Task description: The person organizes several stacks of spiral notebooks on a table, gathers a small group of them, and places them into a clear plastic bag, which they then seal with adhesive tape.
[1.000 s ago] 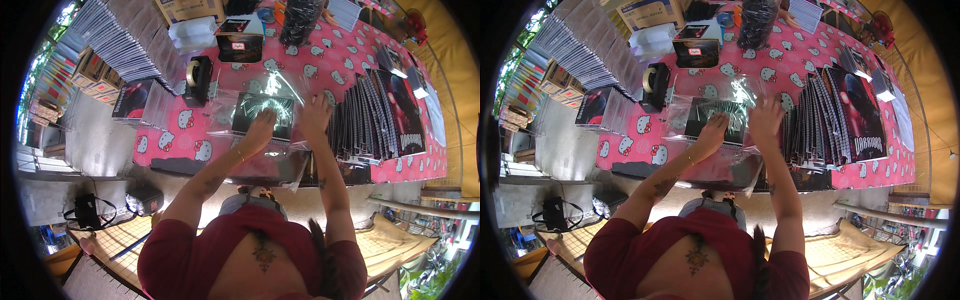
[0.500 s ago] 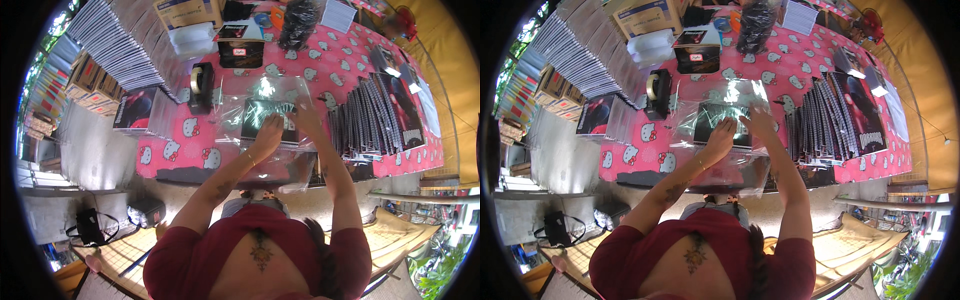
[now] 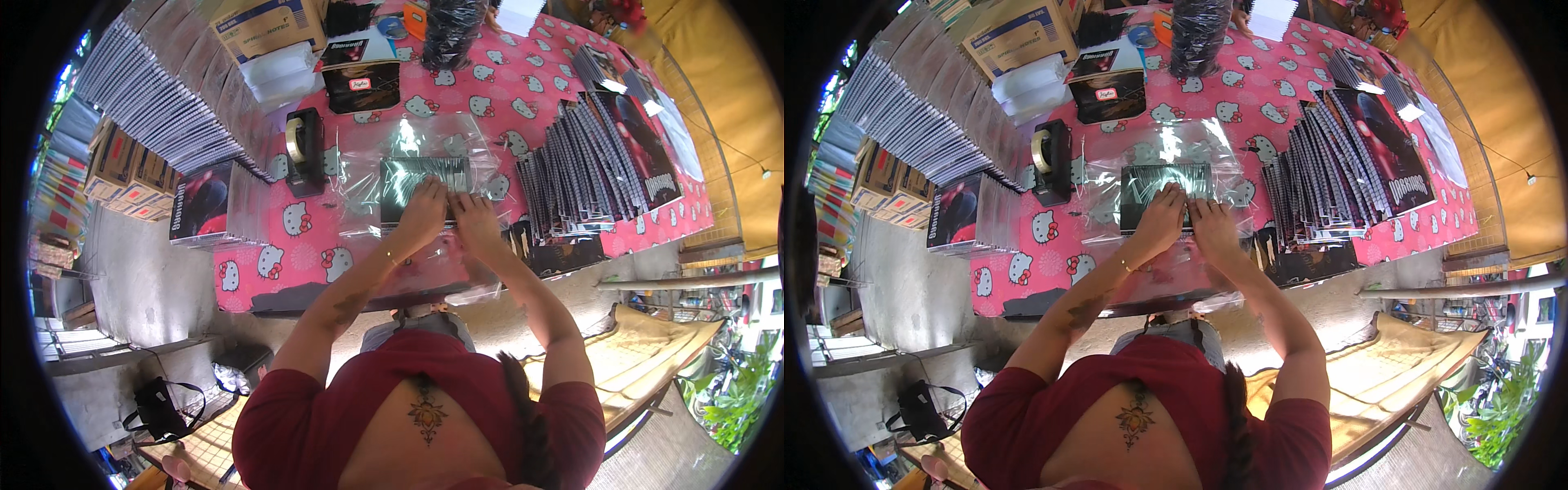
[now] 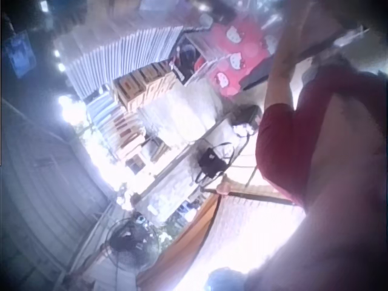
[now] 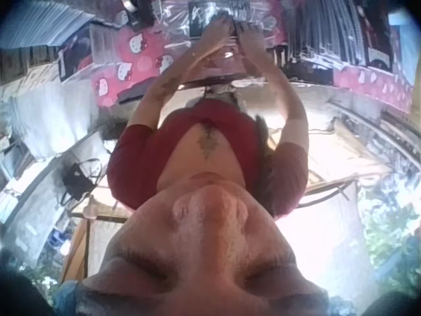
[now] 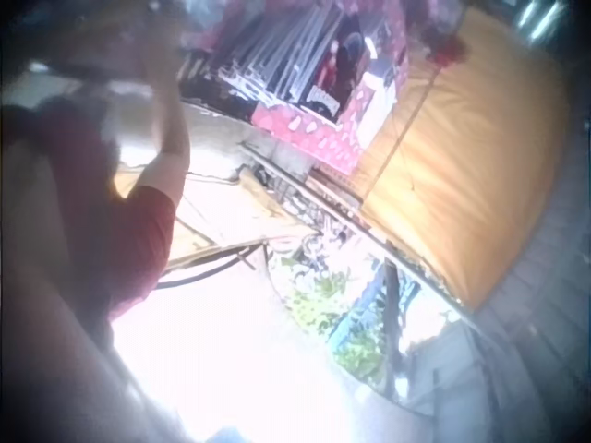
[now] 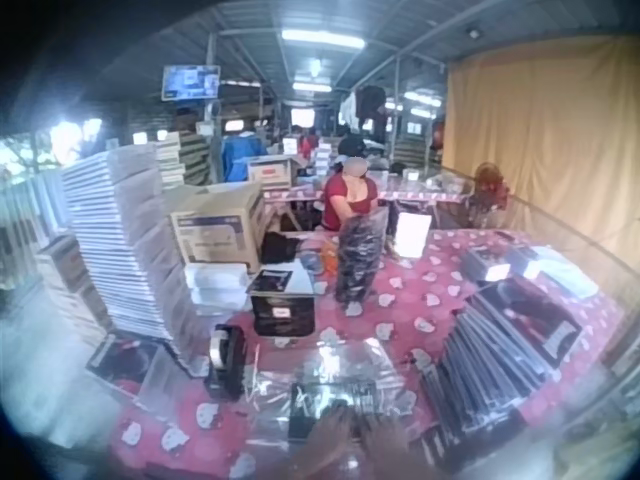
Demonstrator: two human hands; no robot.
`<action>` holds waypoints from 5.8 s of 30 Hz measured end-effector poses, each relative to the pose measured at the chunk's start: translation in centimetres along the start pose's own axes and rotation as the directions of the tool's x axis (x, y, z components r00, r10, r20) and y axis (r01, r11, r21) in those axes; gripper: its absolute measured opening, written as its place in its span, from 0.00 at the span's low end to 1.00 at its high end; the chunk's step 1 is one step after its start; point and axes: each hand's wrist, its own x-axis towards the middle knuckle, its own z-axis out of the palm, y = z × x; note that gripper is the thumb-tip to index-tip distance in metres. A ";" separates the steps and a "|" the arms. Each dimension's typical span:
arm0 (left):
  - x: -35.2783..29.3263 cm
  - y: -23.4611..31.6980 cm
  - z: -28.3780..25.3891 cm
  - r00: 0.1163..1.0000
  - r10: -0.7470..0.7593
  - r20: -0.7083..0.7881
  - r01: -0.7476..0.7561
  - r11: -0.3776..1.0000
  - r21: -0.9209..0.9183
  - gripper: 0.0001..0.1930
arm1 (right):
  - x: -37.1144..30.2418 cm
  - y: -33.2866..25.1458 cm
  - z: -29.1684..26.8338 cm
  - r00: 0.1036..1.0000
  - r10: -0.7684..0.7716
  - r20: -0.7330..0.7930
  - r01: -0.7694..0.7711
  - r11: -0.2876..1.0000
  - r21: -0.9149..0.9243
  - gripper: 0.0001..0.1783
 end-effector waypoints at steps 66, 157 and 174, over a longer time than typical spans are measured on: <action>-4.5 6.1 0.3 0.985 -0.064 -0.159 0.107 0.956 0.275 0.20 | 14.8 10.7 4.6 0.934 -0.175 0.312 0.049 0.927 0.373 0.27; 4.3 -3.9 -21.0 0.963 -0.053 -0.265 -0.091 0.861 -0.501 0.06 | 19.6 3.9 -20.3 0.964 -0.227 0.137 0.157 0.905 0.396 0.18; 2.3 -3.1 -21.2 0.898 -0.230 -0.375 0.006 0.859 -0.512 0.05 | 15.5 2.1 -19.8 0.757 -0.475 -0.450 0.643 0.663 0.382 0.19</action>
